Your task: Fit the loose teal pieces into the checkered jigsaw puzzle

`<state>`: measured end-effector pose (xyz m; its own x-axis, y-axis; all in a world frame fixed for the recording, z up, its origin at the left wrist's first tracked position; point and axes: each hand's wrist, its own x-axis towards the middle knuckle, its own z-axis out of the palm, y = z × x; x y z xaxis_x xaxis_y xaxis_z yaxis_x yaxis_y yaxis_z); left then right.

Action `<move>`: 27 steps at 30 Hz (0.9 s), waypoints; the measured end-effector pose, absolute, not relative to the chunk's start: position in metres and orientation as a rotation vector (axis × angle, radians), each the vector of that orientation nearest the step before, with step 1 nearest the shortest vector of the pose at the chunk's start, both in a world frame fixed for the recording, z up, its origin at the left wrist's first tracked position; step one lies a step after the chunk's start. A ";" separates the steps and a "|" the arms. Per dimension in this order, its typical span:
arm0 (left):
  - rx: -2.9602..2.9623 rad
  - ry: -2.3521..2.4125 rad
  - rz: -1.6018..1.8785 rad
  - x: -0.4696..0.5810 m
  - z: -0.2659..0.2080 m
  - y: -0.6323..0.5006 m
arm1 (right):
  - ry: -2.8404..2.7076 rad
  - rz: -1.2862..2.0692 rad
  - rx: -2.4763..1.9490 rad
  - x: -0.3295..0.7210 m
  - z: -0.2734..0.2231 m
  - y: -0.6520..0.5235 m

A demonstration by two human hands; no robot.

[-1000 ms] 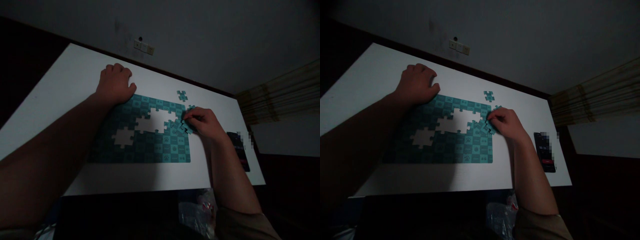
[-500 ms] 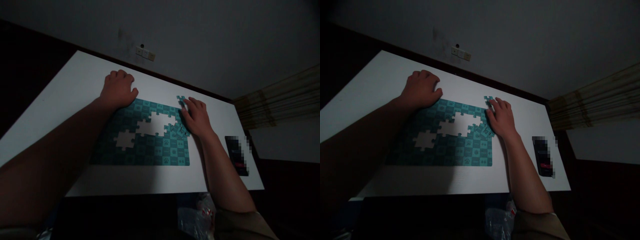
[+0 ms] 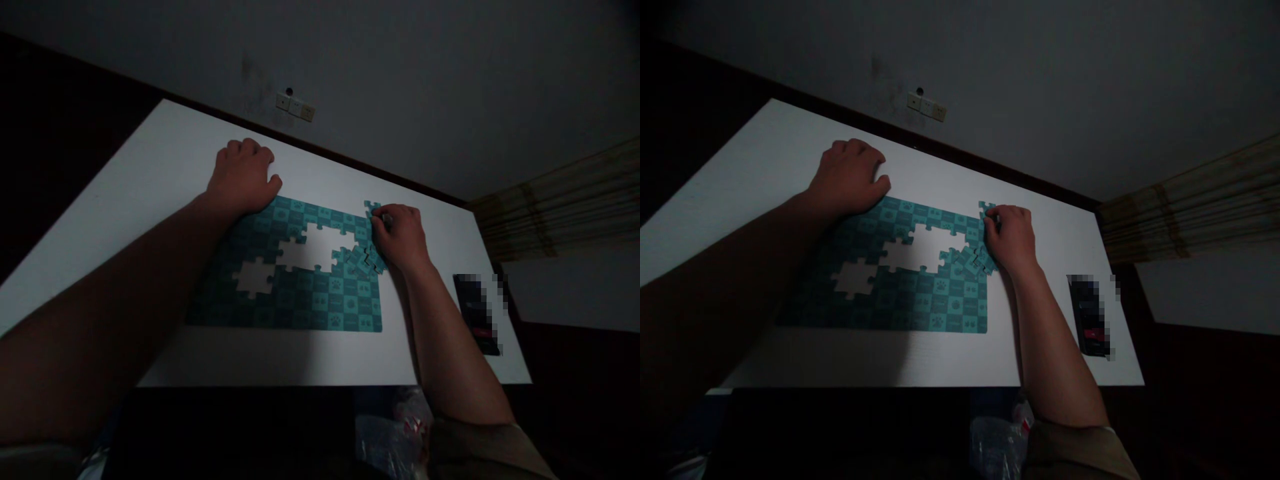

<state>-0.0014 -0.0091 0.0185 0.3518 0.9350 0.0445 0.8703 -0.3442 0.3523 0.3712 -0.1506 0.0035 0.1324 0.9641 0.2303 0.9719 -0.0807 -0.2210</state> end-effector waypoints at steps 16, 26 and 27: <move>2.212 1.527 0.371 -0.003 0.022 -0.014 | -1.731 -0.033 -2.211 0.369 -0.013 -0.137; 2.223 1.548 0.320 -0.001 0.025 -0.016 | -1.680 -0.062 -2.134 0.381 -0.021 -0.135; 2.222 1.550 0.314 -0.001 0.025 -0.017 | -1.675 -0.063 -2.121 0.384 -0.023 -0.134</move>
